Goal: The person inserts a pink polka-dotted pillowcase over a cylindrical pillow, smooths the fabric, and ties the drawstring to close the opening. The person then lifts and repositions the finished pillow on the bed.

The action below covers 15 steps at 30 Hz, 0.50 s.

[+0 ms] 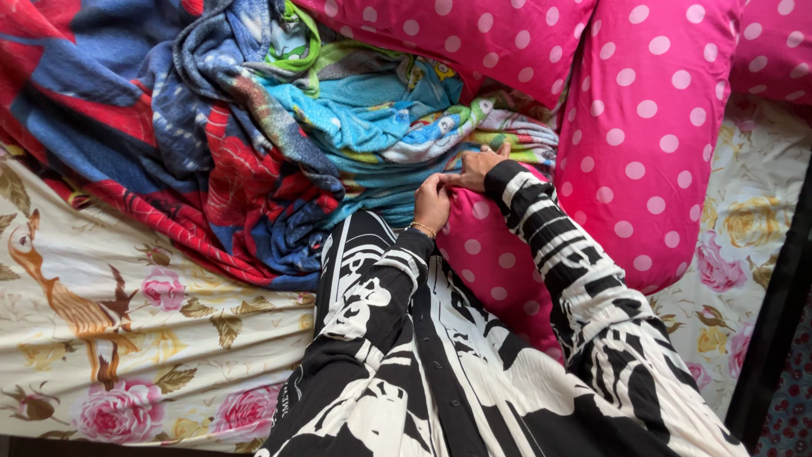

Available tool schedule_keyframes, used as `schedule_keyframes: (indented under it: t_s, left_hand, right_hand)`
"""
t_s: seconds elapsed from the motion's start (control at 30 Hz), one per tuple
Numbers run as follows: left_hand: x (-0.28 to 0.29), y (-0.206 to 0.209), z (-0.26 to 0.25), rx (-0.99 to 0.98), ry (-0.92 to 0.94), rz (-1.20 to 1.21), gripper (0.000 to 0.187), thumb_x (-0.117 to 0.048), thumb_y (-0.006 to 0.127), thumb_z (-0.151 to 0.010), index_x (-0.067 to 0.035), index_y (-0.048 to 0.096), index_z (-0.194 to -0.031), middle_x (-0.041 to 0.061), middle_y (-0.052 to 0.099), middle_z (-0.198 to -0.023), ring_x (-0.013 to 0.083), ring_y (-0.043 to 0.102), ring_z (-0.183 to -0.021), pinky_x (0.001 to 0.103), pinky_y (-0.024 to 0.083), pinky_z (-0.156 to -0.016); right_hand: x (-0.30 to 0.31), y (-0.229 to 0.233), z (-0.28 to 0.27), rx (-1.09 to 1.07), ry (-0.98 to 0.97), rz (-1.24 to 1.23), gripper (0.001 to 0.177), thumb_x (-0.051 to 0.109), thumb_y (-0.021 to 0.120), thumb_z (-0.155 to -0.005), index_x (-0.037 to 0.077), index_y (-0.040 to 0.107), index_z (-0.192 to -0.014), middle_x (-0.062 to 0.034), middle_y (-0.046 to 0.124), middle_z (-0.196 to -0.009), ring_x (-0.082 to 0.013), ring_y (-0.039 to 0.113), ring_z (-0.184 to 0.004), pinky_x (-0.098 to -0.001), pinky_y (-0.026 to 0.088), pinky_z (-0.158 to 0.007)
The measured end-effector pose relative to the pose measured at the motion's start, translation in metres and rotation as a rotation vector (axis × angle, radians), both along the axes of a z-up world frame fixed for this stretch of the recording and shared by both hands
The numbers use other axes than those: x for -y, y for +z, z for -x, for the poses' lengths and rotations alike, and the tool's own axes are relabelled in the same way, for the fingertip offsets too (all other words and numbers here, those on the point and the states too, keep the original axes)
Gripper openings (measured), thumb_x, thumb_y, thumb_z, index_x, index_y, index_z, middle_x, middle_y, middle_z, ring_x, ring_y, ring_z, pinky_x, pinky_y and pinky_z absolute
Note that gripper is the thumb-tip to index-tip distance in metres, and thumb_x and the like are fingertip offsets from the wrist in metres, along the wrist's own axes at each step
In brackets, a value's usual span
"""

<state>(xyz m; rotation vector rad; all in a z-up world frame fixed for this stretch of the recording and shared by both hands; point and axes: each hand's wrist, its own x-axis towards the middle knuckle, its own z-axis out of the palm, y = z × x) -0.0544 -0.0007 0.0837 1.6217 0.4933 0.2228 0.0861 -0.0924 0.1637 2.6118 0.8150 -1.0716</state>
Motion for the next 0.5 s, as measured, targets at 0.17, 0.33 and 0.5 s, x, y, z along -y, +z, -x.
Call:
schedule_keyframes:
  t_s: [0.17, 0.33, 0.5]
  left_hand:
    - [0.0, -0.002, 0.0, 0.024, -0.017, 0.05, 0.013, -0.005, 0.063, -0.093, -0.002, 0.071, -0.103, 0.016, 0.077, -0.092, 0.028, 0.077, -0.086, 0.038, 0.058, -0.076]
    - [0.0, -0.008, -0.003, -0.074, 0.024, 0.163, 0.012, -0.007, 0.066, -0.096, -0.002, 0.067, -0.107, 0.012, 0.077, -0.089, 0.0196, 0.074, -0.079, 0.033, 0.058, -0.07]
    - [0.0, -0.014, -0.003, -0.083, 0.018, 0.24, 0.025, -0.002, 0.064, -0.095, -0.003, 0.056, -0.119, 0.009, 0.073, -0.083, 0.0136, 0.07, -0.072, 0.03, 0.055, -0.065]
  right_hand:
    - [-0.005, -0.01, -0.006, -0.038, -0.082, 0.074, 0.097, 0.092, 0.054, -0.083, 0.001, 0.075, -0.109, -0.0197, 0.071, -0.116, -0.0376, 0.064, -0.113, -0.0777, 0.012, -0.104]
    - [-0.001, 0.022, 0.009, 0.096, -0.1, -0.183, 0.068, 0.076, 0.067, -0.078, 0.016, 0.078, -0.108, -0.0097, 0.077, -0.093, -0.0288, 0.071, -0.097, -0.0612, 0.026, -0.102]
    - [0.011, 0.005, 0.008, 0.091, -0.022, -0.362, 0.05, 0.061, 0.063, -0.085, 0.021, 0.069, -0.112, -0.0027, 0.078, -0.091, -0.0251, 0.072, -0.094, -0.0547, 0.028, -0.095]
